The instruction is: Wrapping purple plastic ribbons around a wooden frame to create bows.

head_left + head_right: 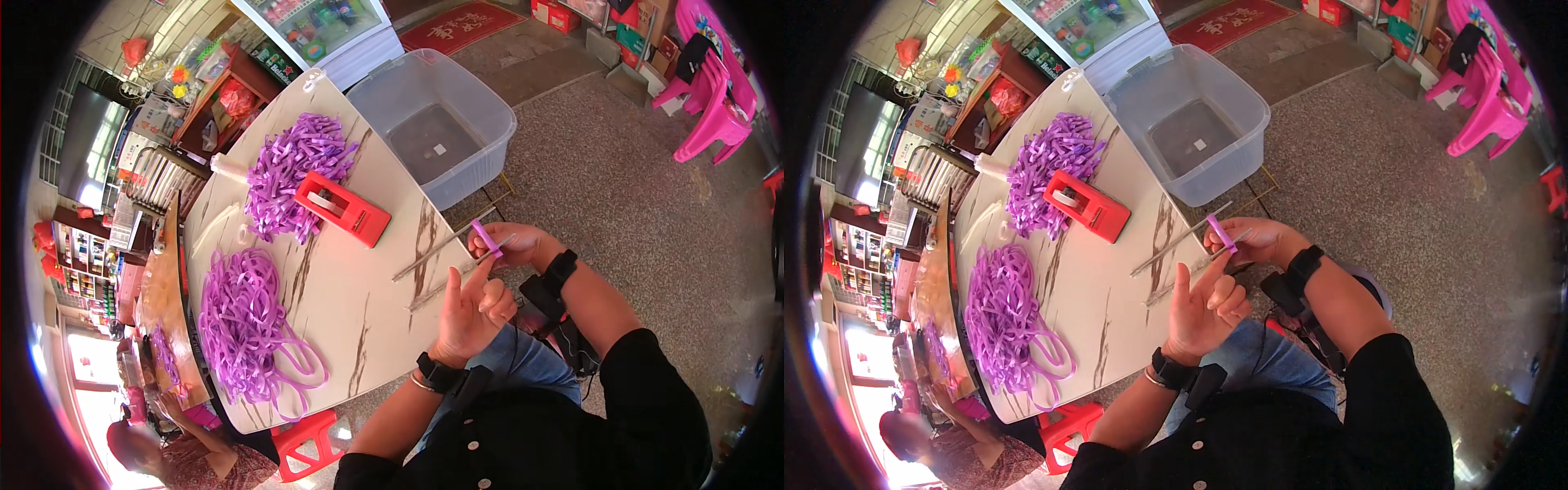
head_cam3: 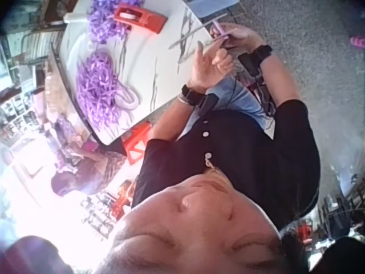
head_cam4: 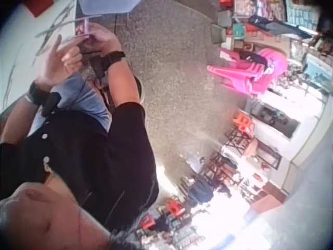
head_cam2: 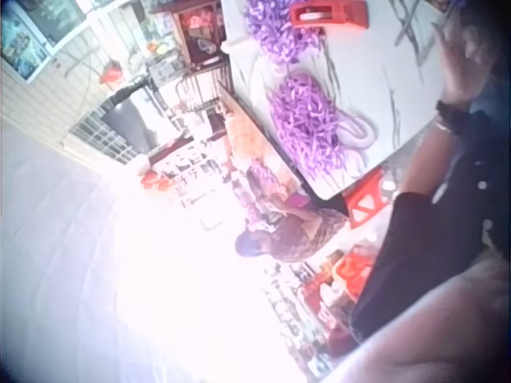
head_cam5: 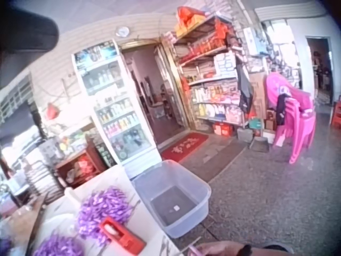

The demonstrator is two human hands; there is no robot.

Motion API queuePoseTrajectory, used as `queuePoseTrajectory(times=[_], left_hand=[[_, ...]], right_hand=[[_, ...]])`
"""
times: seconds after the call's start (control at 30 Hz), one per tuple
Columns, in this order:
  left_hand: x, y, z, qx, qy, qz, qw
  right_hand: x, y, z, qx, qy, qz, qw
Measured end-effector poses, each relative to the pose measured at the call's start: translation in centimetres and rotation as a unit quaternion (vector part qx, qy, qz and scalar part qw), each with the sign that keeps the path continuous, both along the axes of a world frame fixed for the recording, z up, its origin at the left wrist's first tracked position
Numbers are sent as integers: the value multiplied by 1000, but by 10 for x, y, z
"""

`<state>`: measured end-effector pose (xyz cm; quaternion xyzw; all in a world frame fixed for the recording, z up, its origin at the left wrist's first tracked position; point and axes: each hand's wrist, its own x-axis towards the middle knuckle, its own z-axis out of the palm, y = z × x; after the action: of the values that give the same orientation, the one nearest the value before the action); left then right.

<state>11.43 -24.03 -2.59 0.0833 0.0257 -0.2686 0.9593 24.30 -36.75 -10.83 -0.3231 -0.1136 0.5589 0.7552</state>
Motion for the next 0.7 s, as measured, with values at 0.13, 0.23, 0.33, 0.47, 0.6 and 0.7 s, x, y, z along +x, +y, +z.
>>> queuePoseTrajectory(times=[0.13,0.23,0.33,0.47,0.6,0.7], left_hand=[[-1,4,-1,1,2,11,1000],[-1,4,0,9,-1,16,1000],[-1,3,0,12,-9,14,1000],[-2,4,-3,5,-21,11,1000],[-3,5,-3,20,-31,14,999],[-4,4,-4,9,-36,14,999]], right_hand=[[-6,-8,48,-80,-16,-62,995],[-7,-10,74,-130,-10,-68,989],[-9,-6,82,-209,-72,-75,972],[-8,-3,75,-264,-183,-77,944],[-6,-5,72,-284,-172,-98,938],[-7,-7,75,-282,-164,-99,940]])
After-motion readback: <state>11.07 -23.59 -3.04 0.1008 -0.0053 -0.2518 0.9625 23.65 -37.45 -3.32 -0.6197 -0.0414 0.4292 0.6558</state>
